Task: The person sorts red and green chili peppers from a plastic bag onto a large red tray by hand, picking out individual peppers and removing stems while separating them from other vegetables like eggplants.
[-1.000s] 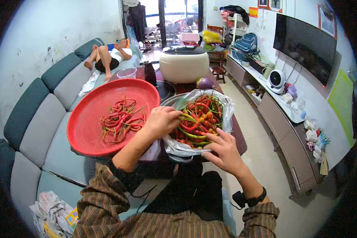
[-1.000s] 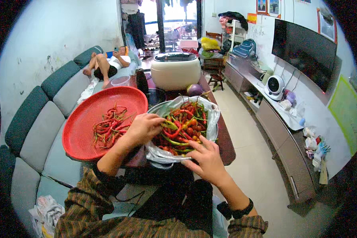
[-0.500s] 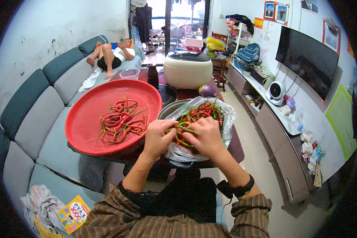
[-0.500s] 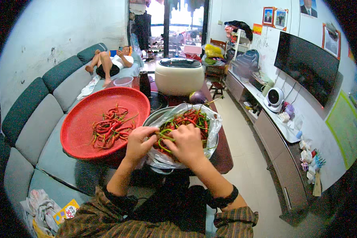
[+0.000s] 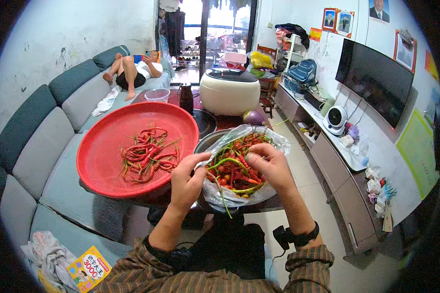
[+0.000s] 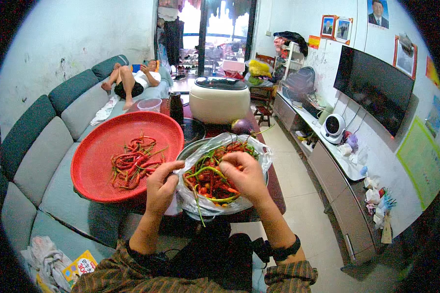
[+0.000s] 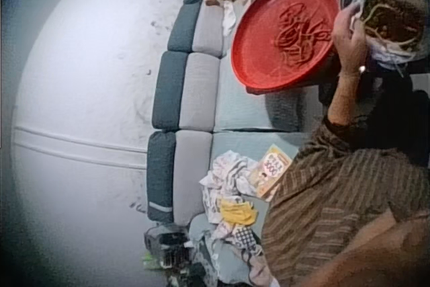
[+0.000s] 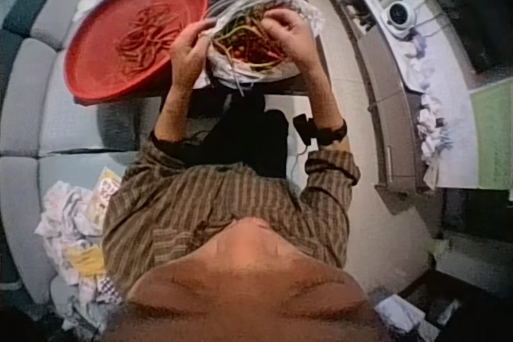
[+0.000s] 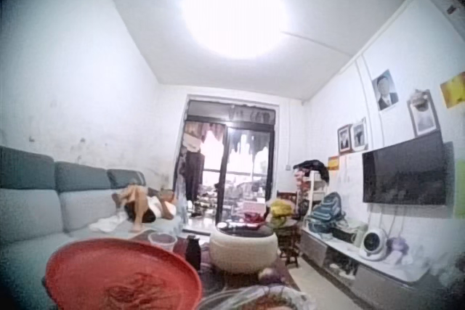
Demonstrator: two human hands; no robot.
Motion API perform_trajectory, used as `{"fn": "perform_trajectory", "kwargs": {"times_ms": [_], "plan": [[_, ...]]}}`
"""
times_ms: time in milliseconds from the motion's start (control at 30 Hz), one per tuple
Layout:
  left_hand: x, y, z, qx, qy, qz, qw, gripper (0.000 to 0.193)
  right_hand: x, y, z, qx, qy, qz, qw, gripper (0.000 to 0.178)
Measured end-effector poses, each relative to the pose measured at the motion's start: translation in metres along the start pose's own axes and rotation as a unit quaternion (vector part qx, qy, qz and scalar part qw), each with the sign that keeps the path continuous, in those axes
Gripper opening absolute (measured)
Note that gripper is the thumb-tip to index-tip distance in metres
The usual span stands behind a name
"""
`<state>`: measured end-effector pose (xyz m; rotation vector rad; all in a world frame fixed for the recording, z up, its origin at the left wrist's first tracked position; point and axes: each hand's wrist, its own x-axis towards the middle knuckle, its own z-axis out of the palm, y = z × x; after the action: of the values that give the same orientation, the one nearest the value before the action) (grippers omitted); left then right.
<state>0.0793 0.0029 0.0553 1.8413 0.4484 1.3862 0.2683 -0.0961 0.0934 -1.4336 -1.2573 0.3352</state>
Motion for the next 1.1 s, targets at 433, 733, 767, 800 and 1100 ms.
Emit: {"fn": "perform_trajectory", "kwargs": {"times_ms": [433, 733, 767, 800, 1100], "plan": [[0.019, -0.001, 0.006, -0.356, 0.010, -0.224, 0.907, 0.028, 0.030, 0.037, 0.015, -0.316, -0.070, -0.103, 0.940, 0.035], [0.005, -0.001, 0.000, -0.332, -0.021, -0.254, 0.908, 0.024, 0.040, 0.036, 0.046, -0.235, 0.013, 0.018, 0.972, 0.034], [0.005, 0.001, 0.001, -0.315, -0.035, -0.250, 0.915, 0.023, 0.041, 0.037, 0.039, -0.216, -0.018, 0.024, 0.976, 0.033], [0.004, 0.002, 0.003, -0.320, -0.034, -0.252, 0.913, 0.023, 0.035, 0.037, 0.030, -0.192, -0.017, 0.023, 0.981, 0.033], [0.009, 0.019, 0.028, -0.247, -0.196, -0.223, 0.922, 0.034, -0.010, -0.016, -0.003, 0.014, 0.028, -0.029, 0.999, 0.023]]}}
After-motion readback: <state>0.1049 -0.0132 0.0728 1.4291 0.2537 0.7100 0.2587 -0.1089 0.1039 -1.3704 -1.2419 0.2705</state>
